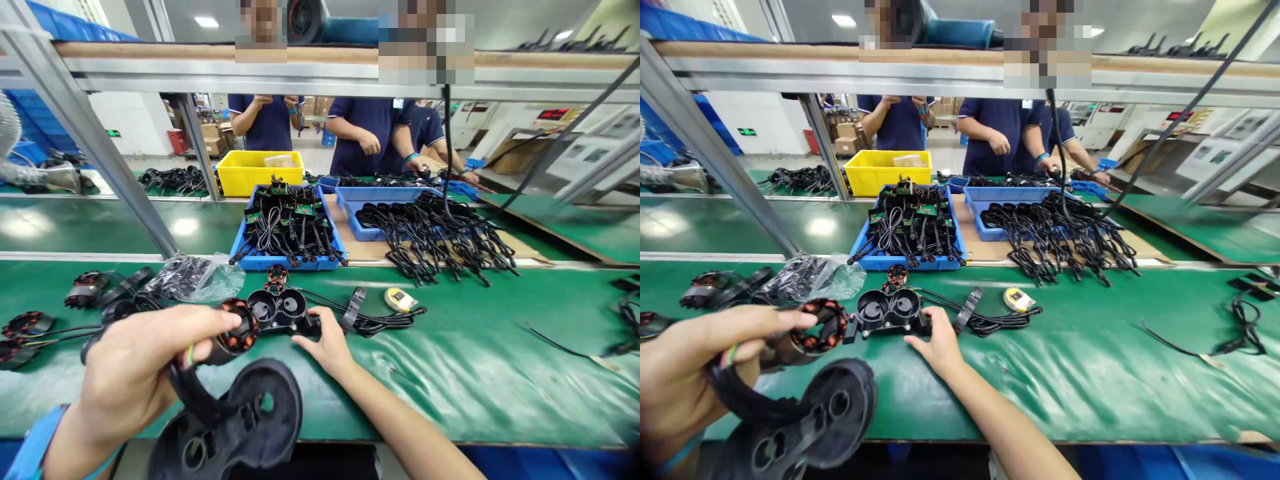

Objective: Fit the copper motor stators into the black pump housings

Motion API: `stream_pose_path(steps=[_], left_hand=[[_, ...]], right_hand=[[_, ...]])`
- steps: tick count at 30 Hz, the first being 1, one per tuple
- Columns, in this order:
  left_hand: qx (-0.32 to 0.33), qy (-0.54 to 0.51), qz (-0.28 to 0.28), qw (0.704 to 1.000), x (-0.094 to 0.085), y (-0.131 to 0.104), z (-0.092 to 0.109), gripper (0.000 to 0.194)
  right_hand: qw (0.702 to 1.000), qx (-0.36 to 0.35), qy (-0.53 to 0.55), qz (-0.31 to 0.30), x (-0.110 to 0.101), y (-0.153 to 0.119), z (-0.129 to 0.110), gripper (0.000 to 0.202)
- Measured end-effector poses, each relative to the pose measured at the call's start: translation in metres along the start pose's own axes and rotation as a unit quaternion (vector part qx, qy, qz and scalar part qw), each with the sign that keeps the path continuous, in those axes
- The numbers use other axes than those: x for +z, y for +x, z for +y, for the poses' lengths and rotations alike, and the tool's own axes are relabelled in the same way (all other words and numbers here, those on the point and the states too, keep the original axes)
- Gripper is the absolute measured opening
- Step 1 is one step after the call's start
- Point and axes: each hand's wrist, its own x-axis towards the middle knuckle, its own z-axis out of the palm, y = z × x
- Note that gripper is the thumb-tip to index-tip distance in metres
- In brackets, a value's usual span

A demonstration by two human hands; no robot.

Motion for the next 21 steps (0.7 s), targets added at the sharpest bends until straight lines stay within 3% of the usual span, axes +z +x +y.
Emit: stream_pose_path(steps=[3, 5, 7, 9, 11, 13, 15, 17, 21], left_hand=[[0.066, 0.022, -0.092, 0.993, 0.008, -0.001, 0.015, 0.028], [0.074, 0.006, -0.139, 0.988, 0.022, -0.001, 0.023, 0.026], [0.066, -0.018, -0.175, 0.982, 0.041, -0.004, 0.028, 0.025], [0.048, -0.027, -0.214, 0.975, 0.062, -0.013, 0.027, 0.026], [0.037, -0.023, -0.245, 0.968, 0.085, -0.028, 0.020, 0.028], [0.033, -0.002, -0.262, 0.964, 0.108, -0.045, 0.010, 0.032], [0.039, 0.029, -0.260, 0.964, 0.129, -0.062, 0.000, 0.035], [0.050, 0.066, -0.250, 0.965, 0.147, -0.076, -0.008, 0.036], [0.078, 0.118, -0.239, 0.961, 0.170, -0.092, -0.012, 0.039]], right_hand=[[0.990, 0.006, 0.141, -0.006, -0.028, -0.021, -0.031, 0.044], [0.945, 0.025, 0.312, -0.092, -0.047, -0.043, -0.054, 0.048], [0.882, 0.055, 0.419, -0.210, -0.060, -0.067, -0.074, 0.075], [0.854, 0.107, 0.419, -0.289, -0.067, -0.087, -0.084, 0.106], [0.865, 0.170, 0.370, -0.295, -0.068, -0.101, -0.083, 0.106], [0.900, 0.197, 0.304, -0.243, -0.068, -0.112, -0.072, 0.069], [0.945, 0.178, 0.217, -0.169, -0.070, -0.120, -0.058, 0.040], [0.976, 0.136, 0.120, -0.118, -0.072, -0.126, -0.046, 0.030], [0.991, 0.056, 0.010, -0.124, -0.072, -0.137, -0.036, 0.020]])
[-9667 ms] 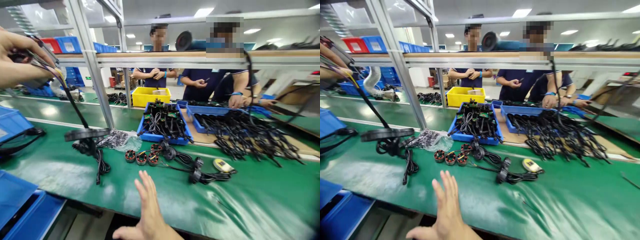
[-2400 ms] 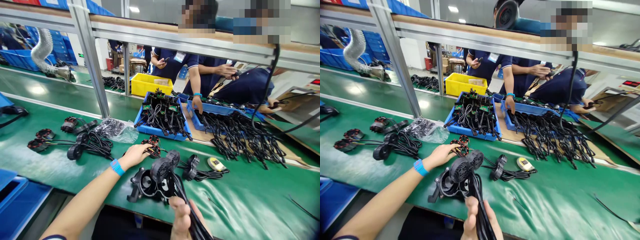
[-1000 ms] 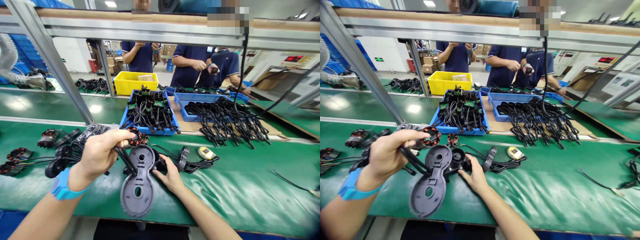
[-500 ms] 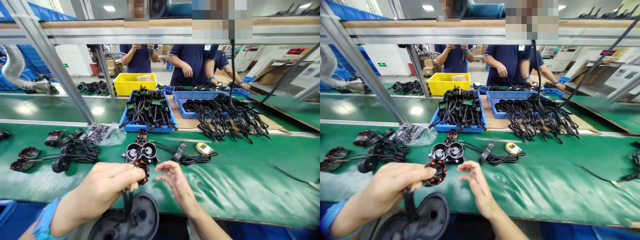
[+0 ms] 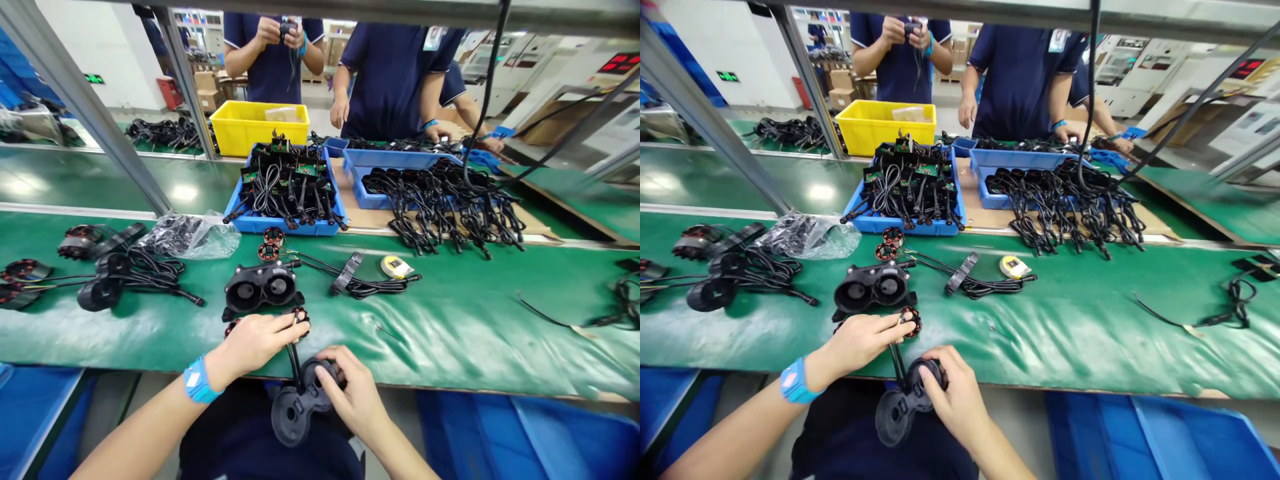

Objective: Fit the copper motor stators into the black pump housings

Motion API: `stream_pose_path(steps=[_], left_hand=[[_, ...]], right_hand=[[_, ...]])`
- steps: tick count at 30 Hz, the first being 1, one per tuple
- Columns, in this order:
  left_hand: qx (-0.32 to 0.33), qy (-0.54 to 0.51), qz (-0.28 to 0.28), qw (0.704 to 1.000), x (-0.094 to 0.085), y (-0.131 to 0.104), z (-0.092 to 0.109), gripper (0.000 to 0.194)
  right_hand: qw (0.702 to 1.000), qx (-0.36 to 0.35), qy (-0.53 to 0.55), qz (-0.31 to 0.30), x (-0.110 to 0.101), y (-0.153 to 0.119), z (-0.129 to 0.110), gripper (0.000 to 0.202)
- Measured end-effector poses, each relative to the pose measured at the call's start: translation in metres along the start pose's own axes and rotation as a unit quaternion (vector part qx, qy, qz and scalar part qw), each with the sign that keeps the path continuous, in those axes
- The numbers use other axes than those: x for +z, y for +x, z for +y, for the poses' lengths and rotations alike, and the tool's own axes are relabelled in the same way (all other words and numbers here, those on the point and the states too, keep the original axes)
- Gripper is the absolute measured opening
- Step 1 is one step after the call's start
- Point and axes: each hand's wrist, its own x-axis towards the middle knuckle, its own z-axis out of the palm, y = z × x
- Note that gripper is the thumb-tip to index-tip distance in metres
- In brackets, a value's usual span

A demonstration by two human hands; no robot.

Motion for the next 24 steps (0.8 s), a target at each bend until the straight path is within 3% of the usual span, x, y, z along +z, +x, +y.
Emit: stream_pose_path(steps=[6, 10, 12, 14, 17, 22, 24], left_hand=[[-0.050, -0.015, 0.075, 0.996, -0.006, -0.016, 0.017, 0.046], [-0.125, -0.098, 0.246, 0.956, 0.007, -0.066, 0.056, 0.047], [-0.149, -0.138, 0.281, 0.938, 0.022, -0.092, 0.080, 0.050], [-0.177, -0.123, 0.240, 0.947, 0.037, -0.107, 0.098, 0.062], [-0.192, -0.104, 0.178, 0.959, 0.048, -0.111, 0.106, 0.027], [-0.134, -0.202, 0.159, 0.957, 0.035, -0.105, 0.094, 0.013], [-0.129, -0.244, 0.150, 0.949, 0.028, -0.106, 0.092, 0.015]], right_hand=[[0.998, -0.035, -0.029, 0.043, 0.008, -0.009, 0.006, 0.013], [0.999, -0.009, 0.001, 0.035, 0.014, -0.014, 0.005, 0.020], [0.999, 0.012, 0.020, 0.027, 0.018, -0.018, 0.002, 0.022], [0.998, 0.031, 0.040, 0.029, 0.022, -0.022, -0.001, 0.023], [0.997, 0.040, 0.059, 0.022, 0.018, -0.023, -0.003, 0.026], [0.998, -0.026, -0.034, -0.050, -0.007, 0.014, 0.000, 0.026], [0.984, -0.093, -0.119, -0.097, -0.008, 0.039, -0.001, 0.046]])
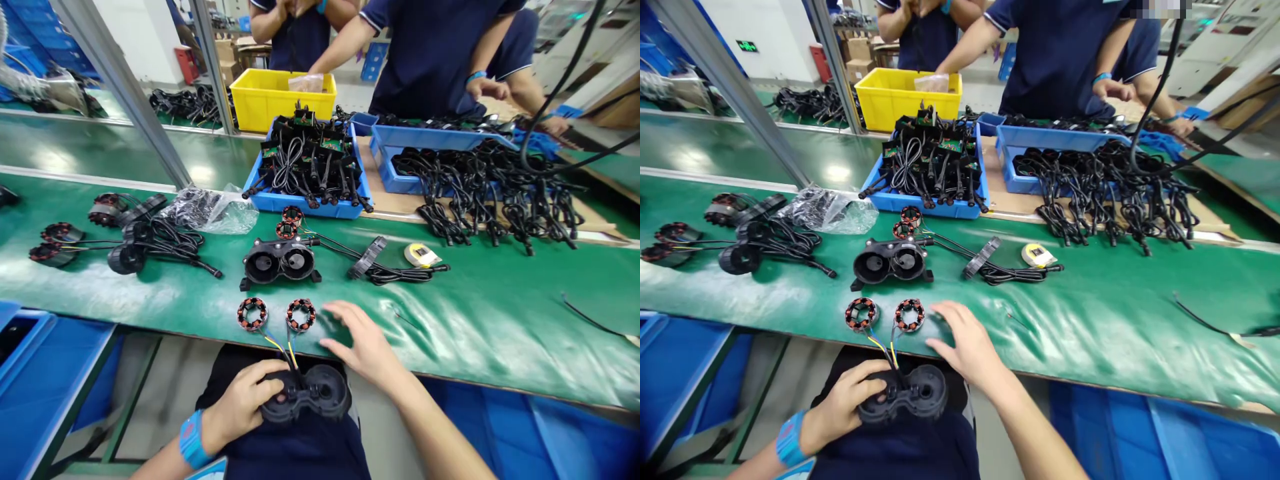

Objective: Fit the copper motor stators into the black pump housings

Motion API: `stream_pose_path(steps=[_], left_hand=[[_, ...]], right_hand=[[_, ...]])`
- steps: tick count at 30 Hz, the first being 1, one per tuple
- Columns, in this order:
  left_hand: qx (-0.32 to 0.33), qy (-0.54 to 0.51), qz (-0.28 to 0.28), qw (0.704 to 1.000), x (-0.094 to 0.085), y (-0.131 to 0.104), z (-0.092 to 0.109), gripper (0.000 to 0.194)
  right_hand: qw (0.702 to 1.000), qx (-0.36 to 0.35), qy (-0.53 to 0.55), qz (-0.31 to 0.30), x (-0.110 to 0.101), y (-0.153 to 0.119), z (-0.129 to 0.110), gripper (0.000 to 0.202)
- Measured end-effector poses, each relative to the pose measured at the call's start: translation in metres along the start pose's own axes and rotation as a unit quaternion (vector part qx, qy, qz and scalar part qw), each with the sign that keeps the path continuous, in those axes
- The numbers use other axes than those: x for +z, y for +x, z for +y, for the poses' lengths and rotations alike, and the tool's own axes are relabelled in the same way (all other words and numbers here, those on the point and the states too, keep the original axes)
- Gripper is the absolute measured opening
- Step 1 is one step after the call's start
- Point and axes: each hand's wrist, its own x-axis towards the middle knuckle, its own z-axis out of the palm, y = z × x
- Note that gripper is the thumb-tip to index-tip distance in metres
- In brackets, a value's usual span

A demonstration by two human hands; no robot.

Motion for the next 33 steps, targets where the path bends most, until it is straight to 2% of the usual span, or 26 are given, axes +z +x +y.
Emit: stream_pose_path(steps=[2, 4, 6, 8, 12, 15, 18, 20, 24, 28, 31, 33], left_hand=[[-0.022, -0.039, -0.005, 0.999, -0.002, -0.002, 0.002, 0.018], [-0.045, -0.066, -0.007, 0.997, 0.001, -0.008, 0.003, 0.021], [-0.066, -0.085, -0.013, 0.994, 0.007, -0.016, 0.002, 0.023], [-0.095, -0.107, -0.020, 0.990, 0.014, -0.024, -0.002, 0.024], [-0.134, -0.145, -0.011, 0.980, 0.021, -0.034, -0.011, 0.026], [-0.153, -0.176, 0.002, 0.972, 0.028, -0.036, -0.015, 0.024], [-0.190, -0.232, -0.007, 0.954, 0.041, -0.038, -0.017, 0.019], [-0.205, -0.261, -0.034, 0.943, 0.050, -0.041, -0.018, 0.023], [-0.182, -0.258, -0.113, 0.942, 0.062, -0.044, -0.020, 0.031], [-0.166, -0.246, -0.122, 0.947, 0.068, -0.037, -0.021, 0.028], [-0.149, -0.263, -0.129, 0.945, 0.075, -0.031, -0.023, 0.038], [-0.139, -0.272, -0.130, 0.943, 0.079, -0.029, -0.025, 0.039]], right_hand=[[0.994, -0.063, -0.054, -0.070, 0.004, 0.024, 0.002, 0.077], [0.989, -0.101, -0.060, -0.094, 0.015, 0.041, 0.002, 0.077], [0.991, -0.109, -0.045, -0.058, 0.025, 0.047, 0.004, 0.061], [0.995, -0.095, -0.032, 0.007, 0.027, 0.046, 0.006, 0.052], [0.987, -0.066, -0.058, 0.135, 0.010, 0.037, 0.010, 0.049], [0.980, -0.068, -0.088, 0.164, 0.000, 0.036, 0.015, 0.048], [0.982, -0.063, -0.098, 0.145, 0.003, 0.036, 0.023, 0.054], [0.986, -0.051, -0.093, 0.131, 0.007, 0.035, 0.029, 0.058], [0.994, -0.015, -0.070, 0.081, 0.003, 0.033, 0.032, 0.056], [0.996, 0.001, -0.087, 0.026, -0.003, 0.035, 0.024, 0.062], [0.993, 0.033, -0.111, 0.023, 0.000, 0.035, 0.022, 0.065], [0.991, 0.022, -0.120, 0.049, 0.005, 0.034, 0.023, 0.061]])
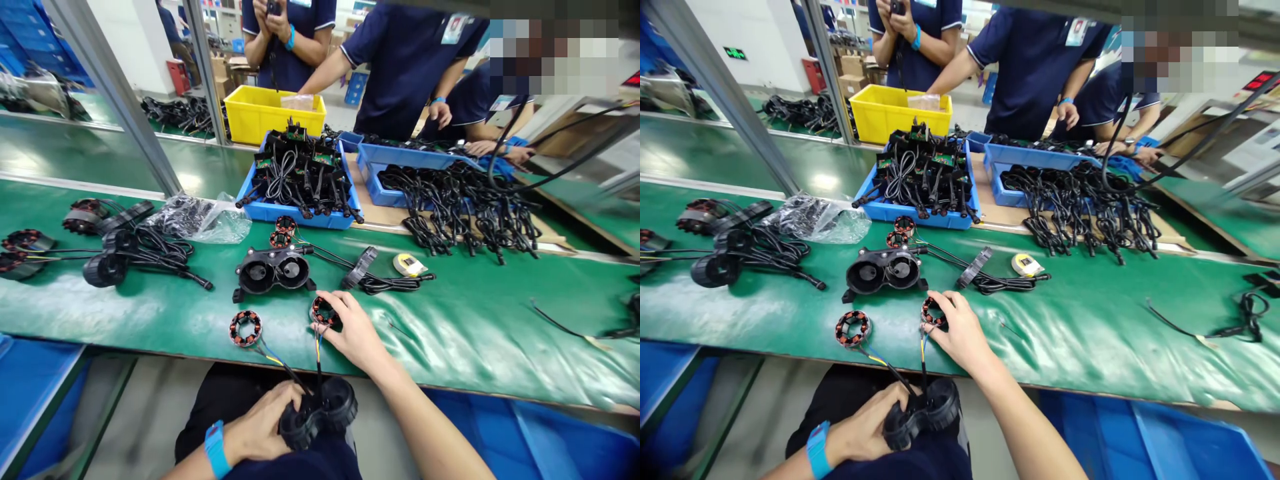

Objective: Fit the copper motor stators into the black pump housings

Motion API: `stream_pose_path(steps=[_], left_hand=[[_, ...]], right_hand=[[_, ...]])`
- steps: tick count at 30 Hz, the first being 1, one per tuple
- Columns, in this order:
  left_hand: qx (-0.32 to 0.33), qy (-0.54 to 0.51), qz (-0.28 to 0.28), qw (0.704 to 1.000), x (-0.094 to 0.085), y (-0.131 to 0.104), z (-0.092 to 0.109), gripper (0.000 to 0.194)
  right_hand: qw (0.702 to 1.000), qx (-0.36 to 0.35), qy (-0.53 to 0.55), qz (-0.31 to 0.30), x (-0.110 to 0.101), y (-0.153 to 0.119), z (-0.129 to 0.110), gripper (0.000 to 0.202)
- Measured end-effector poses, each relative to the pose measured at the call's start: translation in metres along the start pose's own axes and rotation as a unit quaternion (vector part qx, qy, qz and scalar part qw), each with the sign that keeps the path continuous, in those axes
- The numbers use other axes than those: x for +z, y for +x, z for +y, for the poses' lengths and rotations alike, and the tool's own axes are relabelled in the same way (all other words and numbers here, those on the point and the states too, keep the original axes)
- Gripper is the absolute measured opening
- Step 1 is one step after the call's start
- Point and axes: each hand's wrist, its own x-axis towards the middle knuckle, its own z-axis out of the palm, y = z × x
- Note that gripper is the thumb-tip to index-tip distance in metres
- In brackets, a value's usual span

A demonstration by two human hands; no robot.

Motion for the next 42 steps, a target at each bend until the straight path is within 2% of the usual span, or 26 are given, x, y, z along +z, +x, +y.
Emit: stream_pose_path(steps=[3, 6, 9, 12, 14, 15, 17, 19, 20, 22, 23, 24, 25, 27, 30, 33, 36, 39, 42], left_hand=[[-0.013, -0.017, 0.023, 1.000, -0.003, 0.000, 0.006, 0.031], [-0.028, -0.045, 0.024, 0.998, -0.016, 0.001, 0.026, 0.024], [-0.015, -0.018, 0.020, 1.000, -0.036, 0.009, 0.052, 0.022], [-0.017, 0.078, 0.010, 0.997, -0.051, 0.017, 0.071, 0.027], [-0.003, 0.146, -0.001, 0.989, -0.055, 0.013, 0.073, 0.042], [0.014, 0.177, 0.013, 0.984, -0.054, 0.007, 0.070, 0.048], [0.032, 0.221, 0.081, 0.971, -0.049, -0.007, 0.056, 0.048], [-0.009, 0.250, 0.144, 0.957, -0.040, -0.020, 0.035, 0.034], [-0.044, 0.258, 0.145, 0.954, -0.034, -0.023, 0.024, 0.038], [-0.102, 0.251, 0.082, 0.959, -0.022, -0.020, 0.004, 0.078], [-0.116, 0.234, 0.043, 0.964, -0.017, -0.015, -0.004, 0.089], [-0.120, 0.207, 0.014, 0.971, -0.012, -0.009, -0.009, 0.085], [-0.121, 0.178, -0.005, 0.977, -0.009, -0.003, -0.011, 0.067], [-0.108, 0.153, -0.026, 0.982, -0.004, 0.005, -0.008, 0.034], [-0.027, 0.219, -0.065, 0.973, -0.008, 0.004, 0.016, 0.012], [0.053, 0.336, -0.049, 0.939, -0.022, 0.000, 0.050, 0.017], [0.073, 0.427, -0.012, 0.901, -0.040, 0.003, 0.075, 0.026], [0.069, 0.466, -0.019, 0.882, -0.051, 0.004, 0.083, 0.034], [0.027, 0.447, -0.050, 0.893, -0.052, -0.003, 0.079, 0.034]], right_hand=[[0.994, -0.060, 0.007, 0.094, 0.001, 0.003, -0.007, 0.063], [0.977, -0.133, 0.028, 0.163, -0.006, 0.022, -0.021, 0.073], [0.963, -0.217, 0.044, 0.152, -0.009, 0.051, -0.032, 0.068], [0.956, -0.265, 0.038, 0.122, -0.005, 0.075, -0.033, 0.059], [0.957, -0.264, 0.029, 0.116, -0.001, 0.082, -0.031, 0.056], [0.959, -0.259, 0.028, 0.114, 0.000, 0.084, -0.029, 0.057], [0.963, -0.245, 0.029, 0.108, 0.000, 0.083, -0.027, 0.058], [0.967, -0.229, 0.034, 0.104, 0.000, 0.082, -0.027, 0.060], [0.969, -0.223, 0.037, 0.104, 0.000, 0.081, -0.028, 0.060], [0.971, -0.211, 0.042, 0.106, 0.001, 0.080, -0.029, 0.061], [0.971, -0.208, 0.045, 0.109, 0.001, 0.080, -0.029, 0.062], [0.971, -0.205, 0.047, 0.110, 0.002, 0.079, -0.029, 0.064], [0.972, -0.202, 0.048, 0.111, 0.002, 0.079, -0.029, 0.065], [0.974, -0.193, 0.047, 0.111, 0.002, 0.079, -0.028, 0.067], [0.977, -0.186, 0.042, 0.098, 0.000, 0.080, -0.026, 0.069], [0.977, -0.184, 0.044, 0.094, -0.005, 0.079, -0.026, 0.069], [0.976, -0.171, 0.060, 0.120, -0.015, 0.068, -0.028, 0.068], [0.978, -0.161, 0.038, 0.126, -0.024, 0.044, -0.021, 0.066], [0.989, -0.134, -0.014, 0.060, -0.021, 0.022, -0.003, 0.065]])
